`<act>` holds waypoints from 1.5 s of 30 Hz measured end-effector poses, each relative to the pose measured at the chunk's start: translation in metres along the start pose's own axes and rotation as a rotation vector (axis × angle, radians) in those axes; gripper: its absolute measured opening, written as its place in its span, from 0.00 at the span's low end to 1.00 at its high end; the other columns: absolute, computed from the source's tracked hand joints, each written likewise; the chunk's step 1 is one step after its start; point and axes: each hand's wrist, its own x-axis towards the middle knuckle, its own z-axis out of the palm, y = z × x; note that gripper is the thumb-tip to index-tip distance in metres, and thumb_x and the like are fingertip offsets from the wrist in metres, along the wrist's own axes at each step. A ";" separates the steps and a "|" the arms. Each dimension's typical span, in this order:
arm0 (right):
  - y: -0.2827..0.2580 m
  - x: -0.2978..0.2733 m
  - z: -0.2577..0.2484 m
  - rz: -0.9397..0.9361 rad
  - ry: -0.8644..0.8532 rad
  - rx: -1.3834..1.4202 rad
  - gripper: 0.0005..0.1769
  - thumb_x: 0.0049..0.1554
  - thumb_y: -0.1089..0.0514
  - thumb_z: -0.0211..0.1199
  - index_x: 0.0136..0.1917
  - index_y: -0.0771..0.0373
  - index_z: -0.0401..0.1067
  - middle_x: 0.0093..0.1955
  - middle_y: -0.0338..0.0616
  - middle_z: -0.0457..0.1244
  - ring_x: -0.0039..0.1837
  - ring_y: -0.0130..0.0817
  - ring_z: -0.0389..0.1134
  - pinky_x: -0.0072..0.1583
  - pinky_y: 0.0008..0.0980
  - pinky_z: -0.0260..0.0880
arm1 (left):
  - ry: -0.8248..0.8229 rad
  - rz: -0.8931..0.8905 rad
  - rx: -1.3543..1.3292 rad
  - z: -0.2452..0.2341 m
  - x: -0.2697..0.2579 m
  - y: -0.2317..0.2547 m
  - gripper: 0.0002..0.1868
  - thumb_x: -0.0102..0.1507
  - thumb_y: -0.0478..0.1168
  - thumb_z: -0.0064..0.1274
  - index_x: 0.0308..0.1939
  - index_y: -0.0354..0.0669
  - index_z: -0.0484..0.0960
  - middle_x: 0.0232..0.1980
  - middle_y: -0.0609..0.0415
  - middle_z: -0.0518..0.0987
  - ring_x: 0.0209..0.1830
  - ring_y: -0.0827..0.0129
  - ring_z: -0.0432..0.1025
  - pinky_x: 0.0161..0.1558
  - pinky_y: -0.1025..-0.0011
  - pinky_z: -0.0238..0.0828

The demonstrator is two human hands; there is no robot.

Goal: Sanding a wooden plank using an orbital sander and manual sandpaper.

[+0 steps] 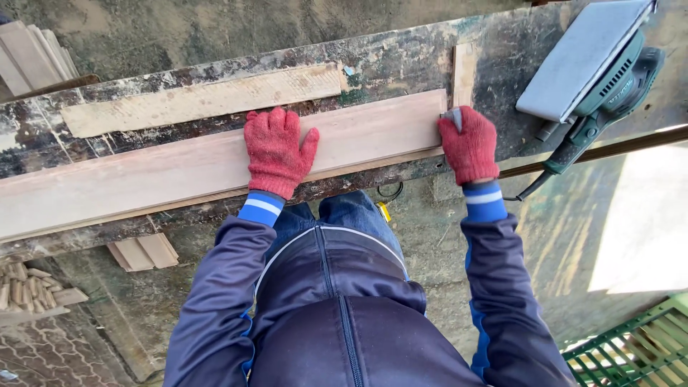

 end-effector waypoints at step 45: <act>-0.082 -0.022 0.014 -0.869 -0.324 -0.398 0.05 0.56 0.47 0.68 0.44 0.47 0.78 0.41 0.33 0.68 0.44 0.38 0.68 0.47 0.39 0.69 | -0.037 -0.068 -0.061 -0.033 0.004 0.013 0.22 0.62 0.54 0.61 0.46 0.42 0.75 0.52 0.46 0.71 0.48 0.52 0.64 0.58 0.51 0.61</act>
